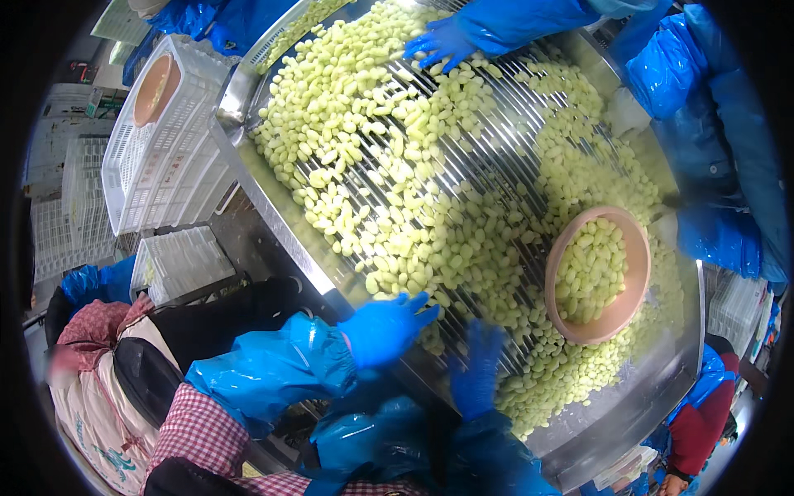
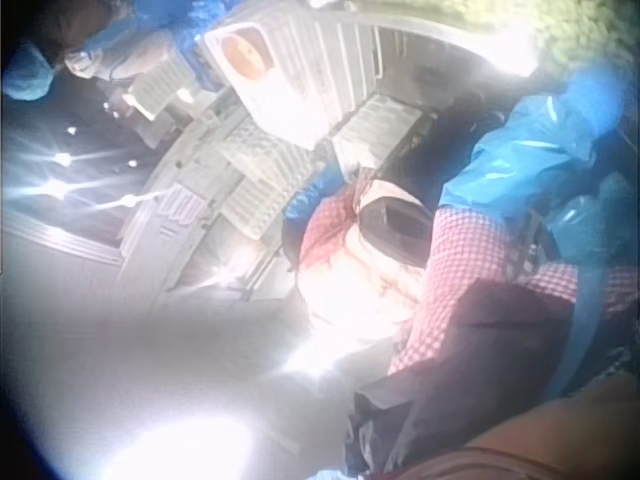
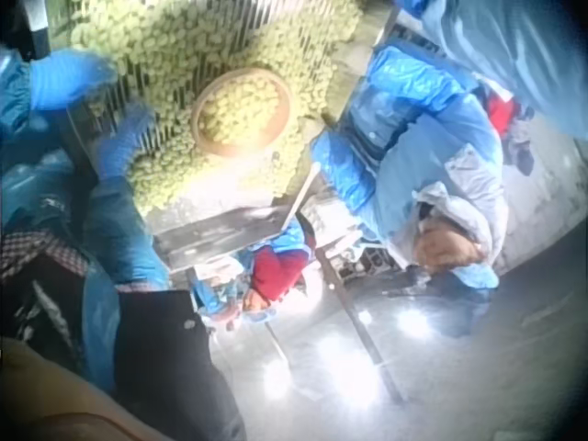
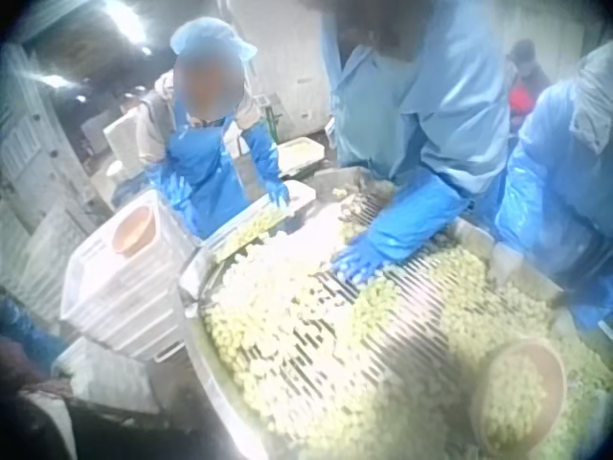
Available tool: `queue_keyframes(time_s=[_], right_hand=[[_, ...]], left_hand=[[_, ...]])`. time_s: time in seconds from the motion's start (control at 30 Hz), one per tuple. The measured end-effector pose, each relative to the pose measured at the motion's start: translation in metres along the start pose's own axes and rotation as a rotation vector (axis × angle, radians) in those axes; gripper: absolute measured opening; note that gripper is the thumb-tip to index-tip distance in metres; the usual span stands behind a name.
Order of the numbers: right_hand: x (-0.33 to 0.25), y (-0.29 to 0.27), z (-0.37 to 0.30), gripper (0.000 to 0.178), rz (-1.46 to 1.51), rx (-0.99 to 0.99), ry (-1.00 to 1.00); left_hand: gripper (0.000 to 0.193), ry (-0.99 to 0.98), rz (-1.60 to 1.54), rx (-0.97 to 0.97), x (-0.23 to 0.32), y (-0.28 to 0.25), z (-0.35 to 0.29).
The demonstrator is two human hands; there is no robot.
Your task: The person sorts peeled garlic cloves on a rotating metal tray, picking up individual cloves and placing them into a pink bowl. They occasionally transfer the bowl's contents into a white plastic basket. Other workers are visible nearby performing similar tasks.
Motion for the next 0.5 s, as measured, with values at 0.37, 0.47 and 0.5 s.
queue_keyframes(time_s=[0.37, 0.47, 0.5], right_hand=[[0.242, -0.105, -0.109, 0.064, -0.072, 0.446, 0.486], [0.224, -0.071, -0.114, 0.063, -0.095, 0.347, 0.392], [0.203, -0.063, -0.109, 0.063, -0.108, 0.345, 0.321]], left_hand=[[0.028, -0.208, -0.098, 0.4, -0.085, -0.049, 0.0], [0.023, -0.155, -0.102, 0.665, -0.123, -0.086, 0.02], [0.024, -0.136, -0.043, 0.604, -0.131, -0.085, 0.033]])
Point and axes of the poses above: each hand's wrist, its own z-axis towards the middle knuckle, its own y-axis out of the palm, x = y × z, the point moved 9 cm from there along z, towards the middle knuckle, and after that the axes turned 9 degrees about y, right-handed, at the moved point
